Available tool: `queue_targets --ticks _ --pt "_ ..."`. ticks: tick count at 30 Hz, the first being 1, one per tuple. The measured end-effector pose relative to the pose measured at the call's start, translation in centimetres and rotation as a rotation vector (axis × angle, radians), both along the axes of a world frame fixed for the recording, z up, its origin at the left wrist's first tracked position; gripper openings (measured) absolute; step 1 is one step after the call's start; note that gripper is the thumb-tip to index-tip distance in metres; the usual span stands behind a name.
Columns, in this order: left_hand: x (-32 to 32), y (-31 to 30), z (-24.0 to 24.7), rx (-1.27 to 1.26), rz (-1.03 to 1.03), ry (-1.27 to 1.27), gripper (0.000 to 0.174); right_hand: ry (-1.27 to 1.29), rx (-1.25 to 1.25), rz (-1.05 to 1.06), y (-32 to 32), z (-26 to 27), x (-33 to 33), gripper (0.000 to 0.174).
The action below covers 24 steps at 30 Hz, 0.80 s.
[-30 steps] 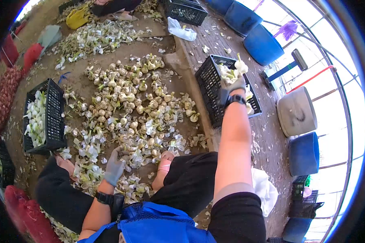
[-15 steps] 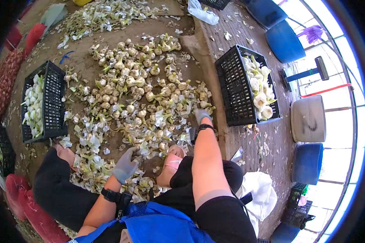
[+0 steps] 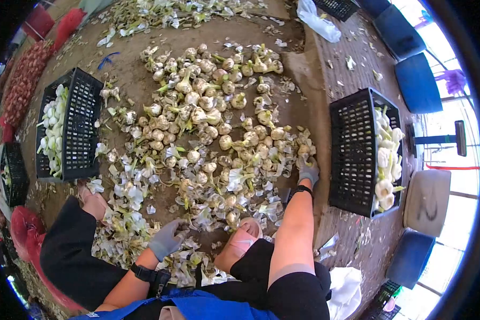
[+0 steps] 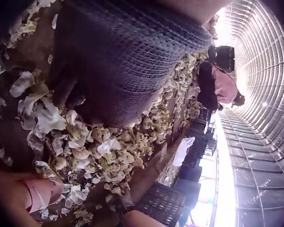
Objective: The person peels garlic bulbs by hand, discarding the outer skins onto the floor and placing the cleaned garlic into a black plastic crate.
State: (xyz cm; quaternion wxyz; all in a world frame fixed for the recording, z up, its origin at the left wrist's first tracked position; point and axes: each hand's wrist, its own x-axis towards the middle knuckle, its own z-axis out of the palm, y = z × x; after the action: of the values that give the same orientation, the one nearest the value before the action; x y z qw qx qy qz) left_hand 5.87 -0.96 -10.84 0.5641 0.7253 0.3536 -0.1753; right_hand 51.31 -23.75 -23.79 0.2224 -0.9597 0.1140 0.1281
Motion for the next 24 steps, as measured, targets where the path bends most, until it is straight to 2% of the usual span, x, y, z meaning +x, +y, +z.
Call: queue_targets --ticks 2,3,6,7,8,10,12,13,14,16,18,19,20,21,22,24 --pt "0.1 0.2 -0.2 0.000 0.019 0.007 0.035 0.081 -0.054 -0.084 -0.3 -1.1 1.8 0.063" --pt "0.0 0.3 -0.2 -0.003 0.028 0.003 0.034 0.073 0.075 -0.158 -0.6 -2.5 2.1 0.051" --pt "-0.4 0.2 -1.2 0.025 0.024 0.007 0.034 -0.040 0.019 -0.028 -0.9 -3.0 0.4 0.042" --pt "-0.6 0.1 -1.6 0.015 0.034 0.014 0.034 -0.098 0.015 -0.041 1.9 0.2 -2.2 0.032" --pt "-0.8 0.1 -2.1 -0.014 0.054 -0.010 0.034 -0.093 0.005 -0.032 1.7 -1.7 -2.7 0.032" --pt "-0.8 0.3 -2.3 -0.045 0.081 -0.039 0.033 -0.360 0.394 0.132 1.2 -7.3 -3.3 0.025" --pt "-0.7 0.2 -1.6 0.022 0.075 -0.047 0.036 -0.489 0.307 0.011 5.9 -5.5 -7.3 0.020" --pt "-0.8 0.2 -1.3 0.069 0.049 -0.054 0.036 -0.439 0.498 -0.043 7.8 -4.4 -9.0 0.015" --pt "-0.8 0.2 -1.1 0.072 0.051 -0.059 0.036 -0.443 0.501 -0.041 9.1 -4.9 -10.2 0.015" --pt "-1.1 0.0 -0.6 0.030 0.073 -0.086 0.035 -0.402 0.710 -0.176 11.3 -6.5 -12.5 0.017" --pt "-1.6 -0.1 -0.2 0.052 0.056 -0.113 0.035 -0.389 0.978 -0.384 15.0 -4.0 -15.6 0.021" --pt "-1.8 -0.1 -0.1 0.056 0.062 -0.118 0.036 -0.376 1.015 -0.218 14.5 -6.5 -15.8 0.024" --pt "-1.6 -0.1 -0.1 0.062 0.066 -0.129 0.036 -0.286 0.921 -0.173 16.6 -2.8 -17.8 0.030" --pt "-1.3 0.2 0.9 0.001 0.051 -0.043 0.036 -0.250 0.792 -0.006 17.5 -3.1 -18.9 0.034" --pt "-1.4 -0.1 0.9 0.000 0.044 -0.051 0.036 -0.286 1.005 -0.061 19.0 -3.8 -20.2 0.034" --pt "-1.9 -0.4 0.7 0.072 -0.006 -0.078 0.035 -0.331 0.600 0.155 20.8 -2.9 -22.7 0.027"
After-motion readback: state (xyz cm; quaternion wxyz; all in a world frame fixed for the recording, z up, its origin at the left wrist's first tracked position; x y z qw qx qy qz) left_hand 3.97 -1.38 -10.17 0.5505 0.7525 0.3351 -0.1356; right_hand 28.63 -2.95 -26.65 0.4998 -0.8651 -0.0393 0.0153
